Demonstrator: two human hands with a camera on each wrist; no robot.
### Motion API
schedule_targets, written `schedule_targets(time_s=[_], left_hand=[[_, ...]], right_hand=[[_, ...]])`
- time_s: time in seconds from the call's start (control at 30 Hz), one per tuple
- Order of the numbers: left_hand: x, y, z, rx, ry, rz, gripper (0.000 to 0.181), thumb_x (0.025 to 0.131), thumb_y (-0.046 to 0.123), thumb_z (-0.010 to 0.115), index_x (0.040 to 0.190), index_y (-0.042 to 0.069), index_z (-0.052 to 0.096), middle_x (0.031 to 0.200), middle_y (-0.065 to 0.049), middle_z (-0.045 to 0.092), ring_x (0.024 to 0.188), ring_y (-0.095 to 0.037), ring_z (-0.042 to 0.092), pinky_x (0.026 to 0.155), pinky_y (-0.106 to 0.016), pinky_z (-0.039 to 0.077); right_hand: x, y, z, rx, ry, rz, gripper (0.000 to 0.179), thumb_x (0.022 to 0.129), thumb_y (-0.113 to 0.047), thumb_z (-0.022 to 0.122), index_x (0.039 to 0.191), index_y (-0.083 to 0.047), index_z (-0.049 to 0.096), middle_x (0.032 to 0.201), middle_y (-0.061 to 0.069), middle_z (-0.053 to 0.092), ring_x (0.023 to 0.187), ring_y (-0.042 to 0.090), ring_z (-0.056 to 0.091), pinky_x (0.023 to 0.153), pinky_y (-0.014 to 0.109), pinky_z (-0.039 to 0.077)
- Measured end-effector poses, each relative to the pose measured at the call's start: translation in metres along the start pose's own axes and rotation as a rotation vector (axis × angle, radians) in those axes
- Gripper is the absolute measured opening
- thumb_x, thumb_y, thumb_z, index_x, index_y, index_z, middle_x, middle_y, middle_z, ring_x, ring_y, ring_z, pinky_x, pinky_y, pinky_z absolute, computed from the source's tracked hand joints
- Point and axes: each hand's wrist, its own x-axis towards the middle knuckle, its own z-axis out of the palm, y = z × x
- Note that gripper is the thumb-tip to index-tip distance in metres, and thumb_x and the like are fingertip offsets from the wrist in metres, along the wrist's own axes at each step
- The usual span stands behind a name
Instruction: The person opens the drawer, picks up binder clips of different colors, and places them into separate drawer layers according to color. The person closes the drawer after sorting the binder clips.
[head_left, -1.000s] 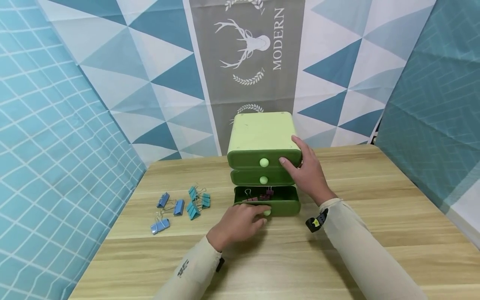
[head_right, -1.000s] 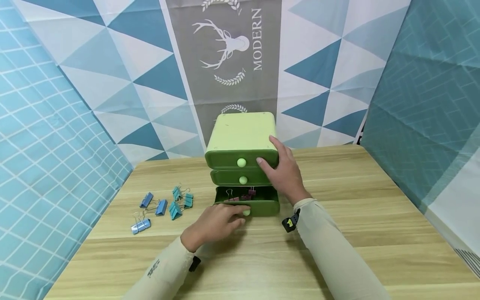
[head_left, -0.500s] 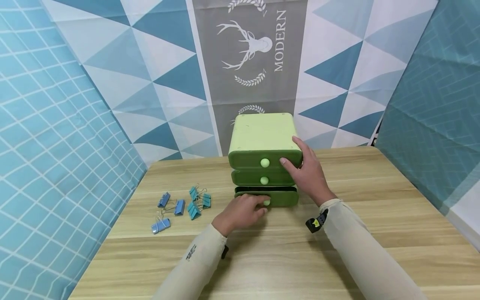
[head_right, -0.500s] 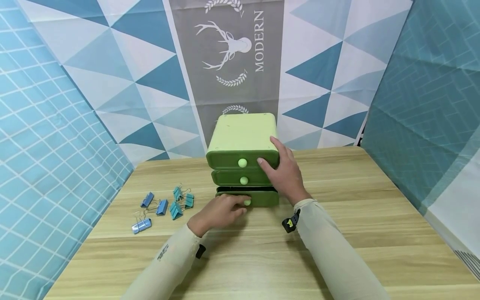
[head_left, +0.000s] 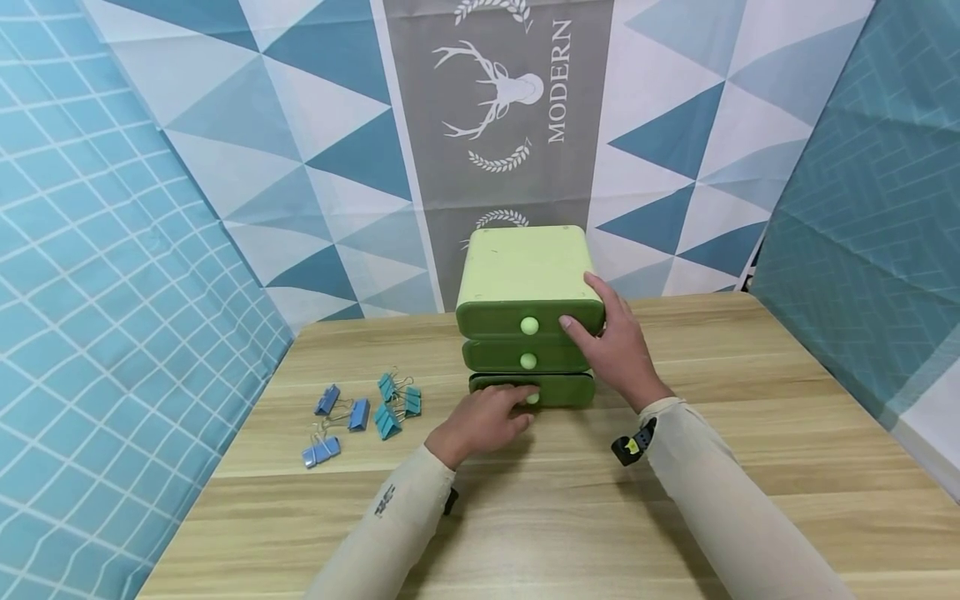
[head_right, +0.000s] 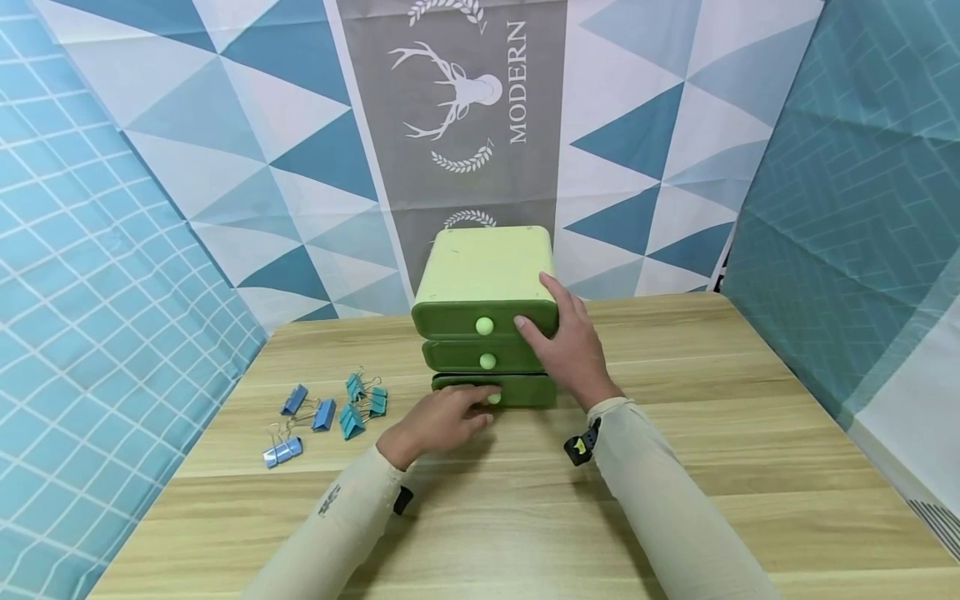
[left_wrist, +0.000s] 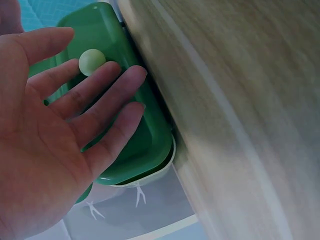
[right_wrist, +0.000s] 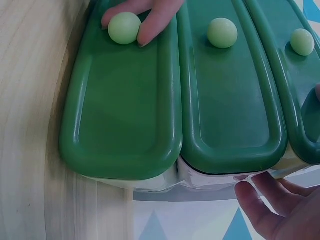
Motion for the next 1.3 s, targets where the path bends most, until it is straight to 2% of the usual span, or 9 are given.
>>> schedule_targets(time_s=[0.2,0.33,0.5,0.6,0.7,0.83,0.97,1.1,1.3], left_hand=[[0.001,-0.003,0.003,0.012,-0.006,-0.021,0.046,0.101,0.030,0.058,0.146,0.019,0.054,0.135,0.002,0.061,0.121,-0.015,0.058,0.093,-0.040,0.051],[0.005,-0.003,0.004,-0.045,0.038,-0.052,0.039,0.101,0.031,0.059,0.138,0.019,0.062,0.111,0.006,0.068,0.097,-0.011,0.064,0.079,-0.037,0.053],[0.010,0.000,0.002,-0.135,0.168,-0.143,0.026,0.102,0.036,0.057,0.115,0.021,0.074,0.093,0.011,0.069,0.081,-0.007,0.063,0.071,-0.036,0.052],[0.012,0.002,0.001,-0.248,0.244,-0.211,0.025,0.102,0.039,0.057,0.105,0.021,0.073,0.085,0.010,0.068,0.074,-0.009,0.063,0.066,-0.036,0.051],[0.014,0.002,0.001,-0.443,0.319,-0.240,0.021,0.102,0.036,0.058,0.100,0.016,0.065,0.078,0.004,0.068,0.070,-0.015,0.065,0.064,-0.034,0.049],[0.015,0.002,0.004,-0.683,0.408,-0.181,0.016,0.102,0.023,0.060,0.108,0.010,0.054,0.091,-0.008,0.073,0.074,-0.023,0.071,0.067,-0.032,0.055],[0.015,0.001,0.005,-0.796,0.438,-0.098,0.027,0.101,0.013,0.061,0.126,0.005,0.054,0.107,-0.018,0.070,0.078,-0.030,0.072,0.070,-0.040,0.059],[0.014,0.001,0.004,-0.798,0.423,-0.068,0.033,0.101,0.011,0.061,0.134,0.011,0.059,0.111,-0.016,0.069,0.081,-0.028,0.071,0.073,-0.041,0.058],[0.014,0.003,0.003,-0.704,0.428,-0.088,0.033,0.101,0.017,0.061,0.133,0.020,0.064,0.109,-0.004,0.070,0.089,-0.011,0.067,0.079,-0.031,0.054]], right_hand=[[0.000,-0.001,0.000,-0.002,-0.004,0.008,0.073,0.095,-0.054,0.062,0.157,-0.041,0.026,0.156,0.011,0.034,0.135,0.036,0.042,0.101,0.063,0.038],[0.000,-0.001,0.000,-0.005,-0.007,0.016,0.073,0.095,-0.054,0.062,0.157,-0.043,0.025,0.156,0.010,0.034,0.135,0.036,0.042,0.100,0.063,0.038],[0.000,-0.001,-0.001,-0.004,-0.002,0.012,0.073,0.094,-0.055,0.062,0.157,-0.043,0.025,0.156,0.010,0.034,0.135,0.036,0.042,0.101,0.064,0.038],[0.000,-0.001,-0.001,-0.001,-0.003,0.006,0.073,0.095,-0.054,0.062,0.157,-0.043,0.025,0.156,0.010,0.034,0.136,0.037,0.042,0.101,0.064,0.038],[0.000,-0.002,-0.001,0.003,-0.005,0.003,0.073,0.095,-0.053,0.063,0.157,-0.043,0.025,0.156,0.011,0.034,0.135,0.037,0.042,0.100,0.064,0.038],[0.000,-0.002,-0.001,0.009,-0.007,0.002,0.073,0.095,-0.053,0.063,0.157,-0.043,0.025,0.156,0.011,0.034,0.134,0.037,0.043,0.100,0.064,0.038],[0.000,-0.002,0.000,0.013,-0.011,-0.001,0.073,0.095,-0.053,0.062,0.157,-0.043,0.024,0.157,0.010,0.033,0.134,0.037,0.043,0.099,0.063,0.039],[0.000,-0.002,0.000,0.005,-0.013,-0.003,0.073,0.095,-0.053,0.062,0.157,-0.043,0.024,0.157,0.010,0.033,0.132,0.037,0.044,0.098,0.064,0.040],[0.002,-0.004,-0.001,0.000,-0.007,-0.006,0.073,0.095,-0.054,0.062,0.157,-0.040,0.027,0.156,0.010,0.034,0.135,0.035,0.042,0.100,0.063,0.039]])
